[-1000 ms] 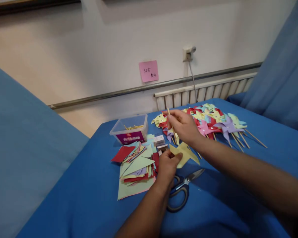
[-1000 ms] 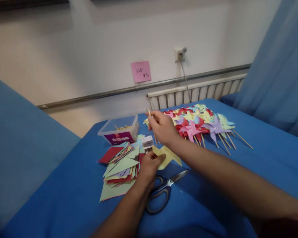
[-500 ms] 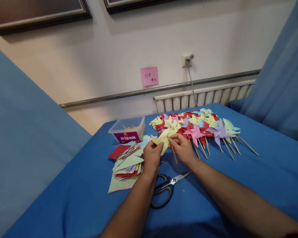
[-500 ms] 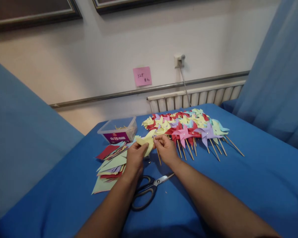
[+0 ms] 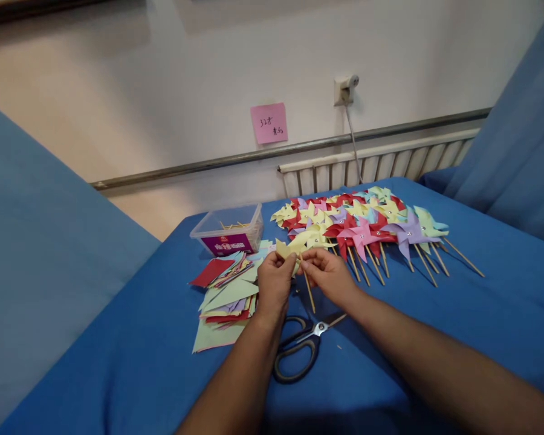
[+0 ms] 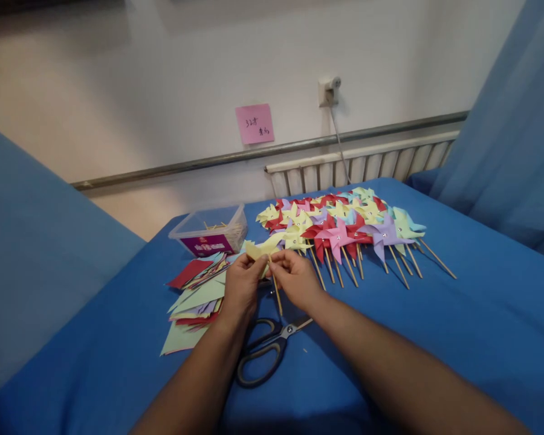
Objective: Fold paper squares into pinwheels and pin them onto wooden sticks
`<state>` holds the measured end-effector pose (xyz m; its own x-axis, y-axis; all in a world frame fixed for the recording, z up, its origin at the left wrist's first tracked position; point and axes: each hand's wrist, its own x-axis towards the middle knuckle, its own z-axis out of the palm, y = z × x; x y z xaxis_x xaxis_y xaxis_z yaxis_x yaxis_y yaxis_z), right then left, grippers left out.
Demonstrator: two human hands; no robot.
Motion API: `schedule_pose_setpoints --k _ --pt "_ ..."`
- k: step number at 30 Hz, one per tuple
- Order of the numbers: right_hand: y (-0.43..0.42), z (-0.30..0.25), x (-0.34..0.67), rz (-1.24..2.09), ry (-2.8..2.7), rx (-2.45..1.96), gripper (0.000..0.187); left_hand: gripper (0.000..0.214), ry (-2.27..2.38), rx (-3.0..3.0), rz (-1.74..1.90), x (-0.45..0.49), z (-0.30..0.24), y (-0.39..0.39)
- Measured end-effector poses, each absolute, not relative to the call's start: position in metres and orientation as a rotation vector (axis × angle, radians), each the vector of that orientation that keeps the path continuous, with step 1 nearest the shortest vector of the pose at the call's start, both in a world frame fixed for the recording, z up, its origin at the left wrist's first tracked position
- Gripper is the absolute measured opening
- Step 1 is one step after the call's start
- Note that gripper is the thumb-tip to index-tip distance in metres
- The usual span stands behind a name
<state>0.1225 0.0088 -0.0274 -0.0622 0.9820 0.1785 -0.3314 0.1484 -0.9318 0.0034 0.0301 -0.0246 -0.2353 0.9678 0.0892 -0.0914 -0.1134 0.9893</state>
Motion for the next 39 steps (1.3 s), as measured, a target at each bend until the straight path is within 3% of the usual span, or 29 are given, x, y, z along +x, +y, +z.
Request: schedule_pose_setpoints --k 18,39 --pt "0.003 -0.021 0.125 1.432 -1.125 -0.827 0.034 0.026 1.278 1.101 1.531 0.006 -0.017 0.019" --pt "0.001 -0.015 0.128 1.249 -1.118 -0.978 0.038 0.022 1.329 1.246 1.572 0.008 -0.017 0.014"
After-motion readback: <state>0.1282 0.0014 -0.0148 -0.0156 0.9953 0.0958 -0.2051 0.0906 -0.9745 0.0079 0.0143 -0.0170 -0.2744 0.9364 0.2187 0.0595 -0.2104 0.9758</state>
